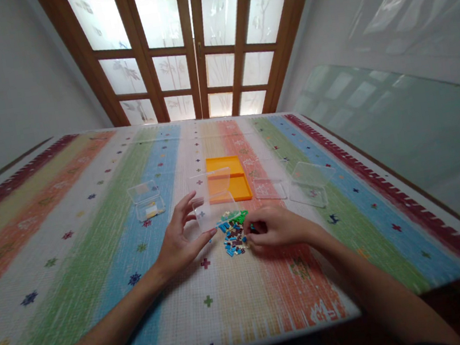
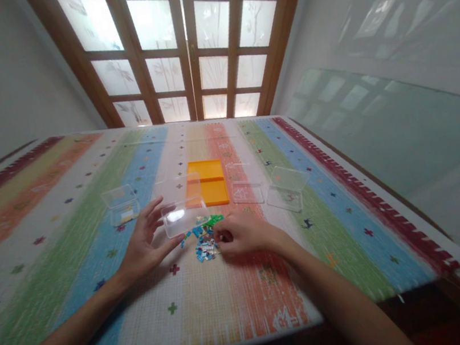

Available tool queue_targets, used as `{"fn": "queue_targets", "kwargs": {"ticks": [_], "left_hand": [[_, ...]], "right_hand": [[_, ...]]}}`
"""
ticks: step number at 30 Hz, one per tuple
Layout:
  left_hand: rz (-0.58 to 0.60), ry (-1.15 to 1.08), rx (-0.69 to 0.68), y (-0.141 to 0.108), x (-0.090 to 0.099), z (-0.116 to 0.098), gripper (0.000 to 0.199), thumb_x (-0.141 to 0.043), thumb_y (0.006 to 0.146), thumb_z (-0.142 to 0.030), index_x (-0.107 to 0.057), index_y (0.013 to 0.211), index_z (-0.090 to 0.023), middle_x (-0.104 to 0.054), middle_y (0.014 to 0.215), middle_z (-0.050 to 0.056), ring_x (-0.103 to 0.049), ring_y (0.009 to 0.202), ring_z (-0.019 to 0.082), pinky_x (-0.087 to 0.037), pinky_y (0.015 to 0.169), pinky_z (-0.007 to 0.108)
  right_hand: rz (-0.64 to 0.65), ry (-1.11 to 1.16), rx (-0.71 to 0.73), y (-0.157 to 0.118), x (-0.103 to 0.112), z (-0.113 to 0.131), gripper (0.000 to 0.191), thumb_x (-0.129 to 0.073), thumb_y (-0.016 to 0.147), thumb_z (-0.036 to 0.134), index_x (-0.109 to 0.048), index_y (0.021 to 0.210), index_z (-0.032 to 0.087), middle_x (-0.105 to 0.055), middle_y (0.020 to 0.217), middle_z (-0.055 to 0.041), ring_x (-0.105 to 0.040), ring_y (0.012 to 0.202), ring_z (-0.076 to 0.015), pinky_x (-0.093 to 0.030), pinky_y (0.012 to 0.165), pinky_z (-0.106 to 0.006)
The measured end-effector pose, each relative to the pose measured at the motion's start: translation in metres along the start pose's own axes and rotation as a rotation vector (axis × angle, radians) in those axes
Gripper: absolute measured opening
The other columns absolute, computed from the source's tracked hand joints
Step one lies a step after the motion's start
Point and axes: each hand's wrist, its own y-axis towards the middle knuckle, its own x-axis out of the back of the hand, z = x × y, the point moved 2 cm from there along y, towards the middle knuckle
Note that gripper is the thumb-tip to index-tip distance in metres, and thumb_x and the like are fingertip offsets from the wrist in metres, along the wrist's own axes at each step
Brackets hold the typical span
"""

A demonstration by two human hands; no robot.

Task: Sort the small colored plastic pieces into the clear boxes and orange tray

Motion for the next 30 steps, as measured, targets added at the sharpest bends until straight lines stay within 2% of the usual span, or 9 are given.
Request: {"fn": "queue_targets", "kwargs": {"ticks": [2, 5, 7, 10, 16, 23, 25, 26, 30], "left_hand": [[0.007, -0.005, 0.001, 0.0, -0.001, 0.001, 0.081, -0.079, 0.084, -0.031, -0.036, 0.152, -0.034, -0.061, 0.14, 0.012, -0.06, 0.13, 0.029, -0.054, 0.104, 0.048], [0.023, -0.018, 0.003, -0.001, -0.004, 0.0, 0.08, -0.079, 0.084, -0.031, -0.037, 0.152, -0.034, -0.062, 0.14, 0.012, -0.06, 0.13, 0.03, -0.053, 0.104, 0.05], [0.04, -0.029, 0.006, -0.003, -0.007, -0.001, 0.079, -0.078, 0.085, -0.031, -0.037, 0.152, -0.034, -0.062, 0.14, 0.012, -0.061, 0.129, 0.029, -0.053, 0.105, 0.05], [0.076, -0.046, 0.018, -0.007, -0.011, -0.003, 0.079, -0.078, 0.085, -0.029, -0.037, 0.152, -0.034, -0.061, 0.141, 0.012, -0.063, 0.126, 0.028, -0.053, 0.105, 0.05], [0.155, -0.078, 0.017, -0.011, -0.014, -0.004, 0.08, -0.078, 0.083, -0.025, -0.038, 0.153, -0.033, -0.062, 0.139, 0.013, -0.063, 0.125, 0.028, -0.055, 0.102, 0.049], [0.088, -0.053, 0.026, -0.006, -0.01, -0.003, 0.08, -0.078, 0.084, -0.028, -0.037, 0.153, -0.033, -0.063, 0.139, 0.012, -0.064, 0.124, 0.028, -0.054, 0.104, 0.051], [0.047, -0.019, 0.031, -0.004, -0.007, -0.003, 0.079, -0.078, 0.084, -0.03, -0.038, 0.152, -0.034, -0.063, 0.139, 0.012, -0.062, 0.127, 0.029, -0.053, 0.104, 0.051], [0.03, -0.008, 0.038, -0.003, -0.006, -0.002, 0.079, -0.078, 0.084, -0.03, -0.038, 0.152, -0.033, -0.062, 0.139, 0.012, -0.061, 0.128, 0.03, -0.053, 0.104, 0.051], [-0.014, 0.005, 0.081, 0.001, -0.002, 0.0, 0.081, -0.08, 0.082, -0.032, -0.037, 0.151, -0.033, -0.062, 0.138, 0.013, -0.059, 0.131, 0.031, -0.052, 0.103, 0.052]], "right_hand": [[-0.127, 0.095, 0.033, 0.0, 0.003, -0.004, 0.008, -0.065, 0.083, 0.021, -0.072, 0.084, 0.018, -0.055, 0.06, 0.0053, -0.045, 0.052, -0.0085, -0.032, 0.055, -0.021], [-0.335, 0.199, 0.014, 0.001, 0.006, -0.009, 0.019, -0.064, 0.089, 0.033, -0.073, 0.089, 0.017, -0.052, 0.057, 0.0059, -0.041, 0.05, -0.0082, -0.03, 0.052, -0.021], [-0.42, 0.224, -0.015, 0.002, 0.006, -0.011, 0.025, -0.063, 0.09, 0.038, -0.074, 0.091, 0.016, -0.051, 0.055, 0.0058, -0.04, 0.049, -0.0082, -0.029, 0.051, -0.022], [-0.458, 0.187, -0.037, 0.006, 0.004, -0.012, 0.026, -0.063, 0.091, 0.038, -0.076, 0.091, 0.015, -0.051, 0.055, 0.0055, -0.04, 0.049, -0.0081, -0.03, 0.052, -0.022], [-0.446, 0.026, -0.096, 0.011, -0.004, -0.013, 0.021, -0.062, 0.09, 0.028, -0.079, 0.095, 0.016, -0.057, 0.056, 0.0035, -0.046, 0.051, -0.0092, -0.033, 0.056, -0.022], [-0.538, 0.085, -0.027, 0.003, 0.001, -0.009, 0.025, -0.058, 0.091, 0.033, -0.076, 0.094, 0.016, -0.054, 0.054, 0.0044, -0.043, 0.048, -0.0086, -0.034, 0.053, -0.022], [-0.5, 0.114, 0.017, -0.001, 0.005, -0.008, 0.021, -0.059, 0.089, 0.032, -0.075, 0.089, 0.017, -0.052, 0.054, 0.005, -0.043, 0.048, -0.0085, -0.034, 0.052, -0.022], [-0.435, 0.125, 0.038, -0.003, 0.006, -0.008, 0.018, -0.06, 0.087, 0.029, -0.074, 0.087, 0.017, -0.053, 0.055, 0.0049, -0.044, 0.048, -0.0085, -0.034, 0.053, -0.022], [-0.003, 0.077, 0.045, -0.005, 0.004, -0.004, 0.01, -0.065, 0.077, 0.018, -0.074, 0.081, 0.018, -0.063, 0.062, 0.0027, -0.052, 0.055, -0.0098, -0.036, 0.056, -0.022]]}}
